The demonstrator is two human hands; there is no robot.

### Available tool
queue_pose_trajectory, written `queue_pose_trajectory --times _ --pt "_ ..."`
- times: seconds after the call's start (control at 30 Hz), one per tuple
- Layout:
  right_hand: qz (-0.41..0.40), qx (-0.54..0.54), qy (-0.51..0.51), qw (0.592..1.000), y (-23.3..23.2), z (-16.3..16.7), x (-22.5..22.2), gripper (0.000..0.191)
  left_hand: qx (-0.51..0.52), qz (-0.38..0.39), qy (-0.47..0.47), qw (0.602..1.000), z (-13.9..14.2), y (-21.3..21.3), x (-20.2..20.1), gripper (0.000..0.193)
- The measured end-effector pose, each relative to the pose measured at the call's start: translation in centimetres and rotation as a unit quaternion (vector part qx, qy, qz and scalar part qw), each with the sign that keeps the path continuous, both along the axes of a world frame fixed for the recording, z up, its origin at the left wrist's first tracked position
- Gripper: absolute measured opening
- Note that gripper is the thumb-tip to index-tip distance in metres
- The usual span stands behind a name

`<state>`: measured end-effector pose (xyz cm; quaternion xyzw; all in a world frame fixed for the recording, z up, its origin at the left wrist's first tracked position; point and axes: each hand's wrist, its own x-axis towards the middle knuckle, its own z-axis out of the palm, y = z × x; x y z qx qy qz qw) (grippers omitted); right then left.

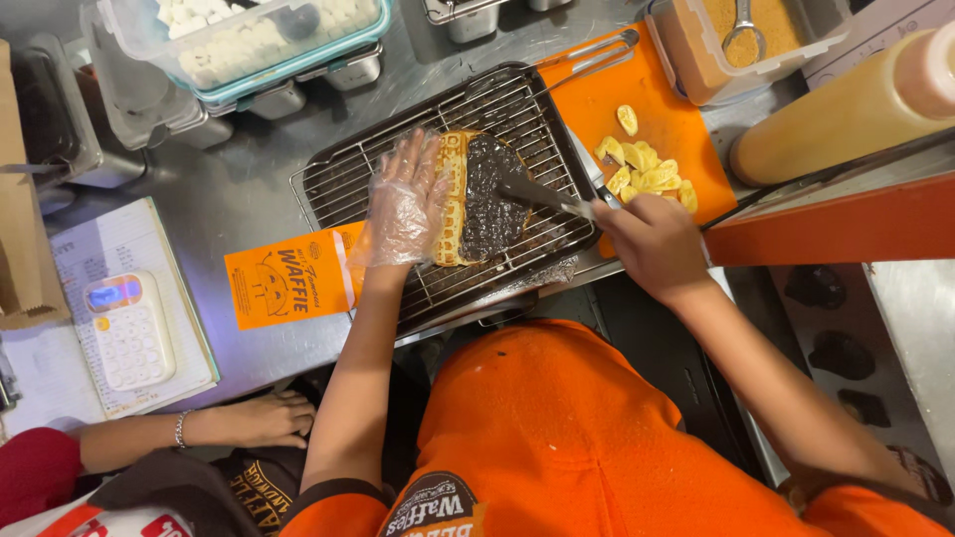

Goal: The person removes a cooked waffle from a waffle iron, places it on a wire rack, spreads chocolate sauce on it, and adds sliced bananas. They then fold the waffle and hand it to a coworker.

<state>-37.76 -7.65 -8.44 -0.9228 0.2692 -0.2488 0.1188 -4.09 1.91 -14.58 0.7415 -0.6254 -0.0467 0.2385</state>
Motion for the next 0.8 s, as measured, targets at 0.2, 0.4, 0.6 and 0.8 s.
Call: queue_pose_trajectory --times 0.2,0.4,0.6,0.8 --pt "0.038 -0.089 -0.043 0.994 -3.8 -1.2 5.5 0.016 -0.001 0.000 0.014 1.000 0.4 -0.1 -0.2 0.054" --pt "-0.004 -0.055 -0.005 0.998 -2.6 1.9 3.7 0.005 0.008 0.011 0.018 1.000 0.7 -0.1 -0.4 0.054" --pt "-0.010 -0.053 -0.019 0.998 -2.1 1.7 5.8 0.005 0.021 0.010 0.017 1.000 0.3 0.0 0.1 0.055" --pt "-0.019 0.056 0.008 0.998 -1.6 5.0 3.2 0.012 0.012 0.010 0.050 0.999 0.5 -0.1 0.8 0.057"
